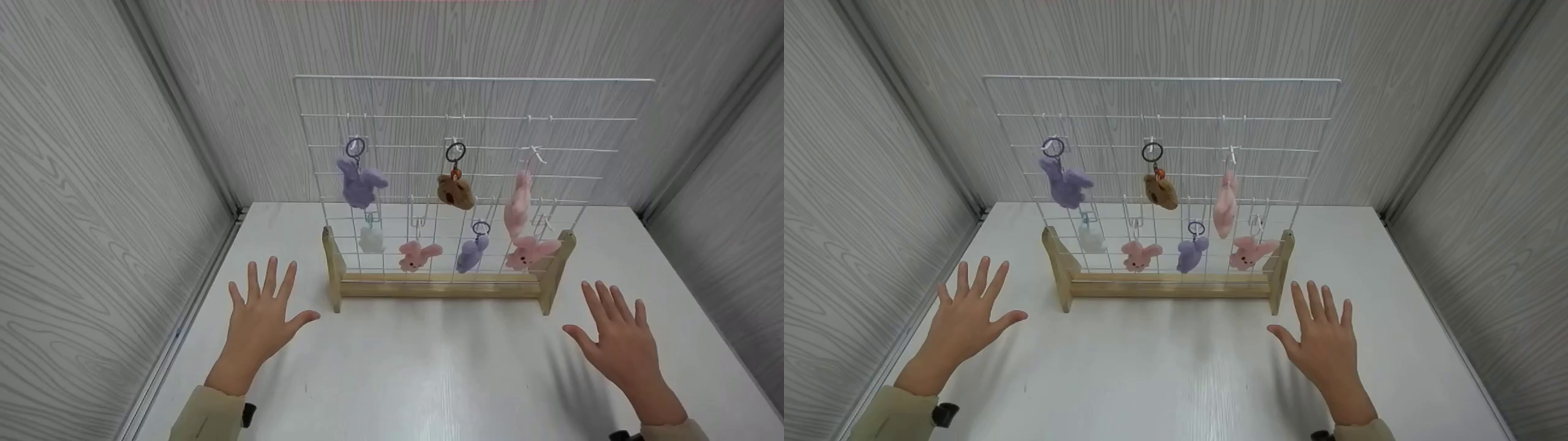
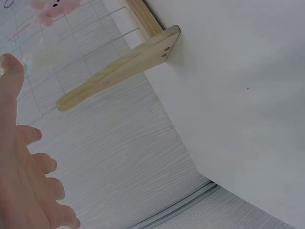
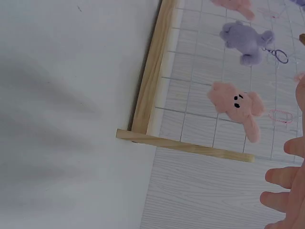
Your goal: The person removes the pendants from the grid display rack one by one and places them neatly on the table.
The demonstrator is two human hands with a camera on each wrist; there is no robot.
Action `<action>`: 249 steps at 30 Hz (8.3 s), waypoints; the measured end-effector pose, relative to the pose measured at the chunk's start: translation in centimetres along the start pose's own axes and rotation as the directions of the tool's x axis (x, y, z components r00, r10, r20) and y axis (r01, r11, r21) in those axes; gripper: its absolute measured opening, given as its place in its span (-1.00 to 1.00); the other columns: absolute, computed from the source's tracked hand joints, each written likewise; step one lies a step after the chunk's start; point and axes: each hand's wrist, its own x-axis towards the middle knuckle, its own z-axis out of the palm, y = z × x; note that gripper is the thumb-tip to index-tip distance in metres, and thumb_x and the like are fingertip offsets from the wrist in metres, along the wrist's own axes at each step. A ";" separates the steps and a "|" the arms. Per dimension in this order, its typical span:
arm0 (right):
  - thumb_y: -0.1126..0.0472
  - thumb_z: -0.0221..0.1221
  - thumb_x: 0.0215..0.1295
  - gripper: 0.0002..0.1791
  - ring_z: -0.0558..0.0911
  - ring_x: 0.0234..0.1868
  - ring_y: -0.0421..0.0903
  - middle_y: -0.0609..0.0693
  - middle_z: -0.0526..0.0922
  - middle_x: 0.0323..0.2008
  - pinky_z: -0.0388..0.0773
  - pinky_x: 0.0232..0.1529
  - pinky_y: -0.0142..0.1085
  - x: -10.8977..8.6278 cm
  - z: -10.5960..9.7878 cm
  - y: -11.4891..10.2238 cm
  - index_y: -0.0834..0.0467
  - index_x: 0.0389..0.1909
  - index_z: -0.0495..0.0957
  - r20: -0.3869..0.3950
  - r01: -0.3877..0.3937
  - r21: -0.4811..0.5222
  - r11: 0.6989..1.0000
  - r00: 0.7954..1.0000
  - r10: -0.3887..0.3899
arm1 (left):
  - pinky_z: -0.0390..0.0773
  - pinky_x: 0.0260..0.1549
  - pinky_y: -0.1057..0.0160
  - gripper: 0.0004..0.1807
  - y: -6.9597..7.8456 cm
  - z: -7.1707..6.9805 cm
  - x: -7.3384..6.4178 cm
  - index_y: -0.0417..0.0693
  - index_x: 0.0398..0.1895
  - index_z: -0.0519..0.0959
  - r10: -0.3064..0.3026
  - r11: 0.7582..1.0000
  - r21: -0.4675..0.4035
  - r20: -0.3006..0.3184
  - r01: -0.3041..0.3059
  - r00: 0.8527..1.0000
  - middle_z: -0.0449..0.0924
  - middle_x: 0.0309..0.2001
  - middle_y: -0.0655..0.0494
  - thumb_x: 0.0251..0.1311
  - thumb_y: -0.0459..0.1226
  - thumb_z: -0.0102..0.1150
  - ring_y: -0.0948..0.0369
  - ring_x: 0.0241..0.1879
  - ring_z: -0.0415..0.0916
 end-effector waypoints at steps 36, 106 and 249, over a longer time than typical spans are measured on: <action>-0.20 0.05 0.30 -0.34 0.58 -0.14 0.18 0.23 0.58 -0.08 0.50 -0.19 0.08 5.5 1.8 -8.6 0.26 0.16 0.44 -0.327 0.239 0.235 0.942 0.932 -0.155 | 0.20 0.23 0.11 -0.25 0.7 1.8 4.3 -0.06 0.36 0.21 -0.289 0.465 -0.851 0.114 0.244 0.950 0.15 0.36 0.00 0.21 0.14 0.04 0.09 0.34 0.09; 0.24 0.13 0.32 -0.73 0.60 -0.22 -0.15 0.05 0.64 -0.20 0.54 -0.21 -0.34 22.0 -1.7 -22.5 0.29 -0.04 0.55 -0.283 0.301 0.709 0.637 0.950 -0.134 | 0.48 -0.03 0.23 -0.60 1.4 5.1 12.1 -0.14 0.07 0.50 -0.411 -0.011 -0.949 0.291 0.314 0.864 0.46 0.06 0.03 0.18 -0.21 0.23 0.16 0.07 0.42; 0.33 0.19 0.24 -0.85 0.60 -0.25 0.10 0.15 0.62 -0.31 0.54 -0.13 -0.08 18.5 3.3 -24.9 0.35 -0.24 0.58 0.356 -0.345 0.921 0.180 0.934 -0.027 | 0.42 0.03 0.14 -0.65 2.6 6.3 12.5 0.00 0.10 0.45 -0.399 -0.089 -0.945 0.324 0.315 0.858 0.42 0.13 0.11 0.26 -0.20 0.13 0.21 0.14 0.36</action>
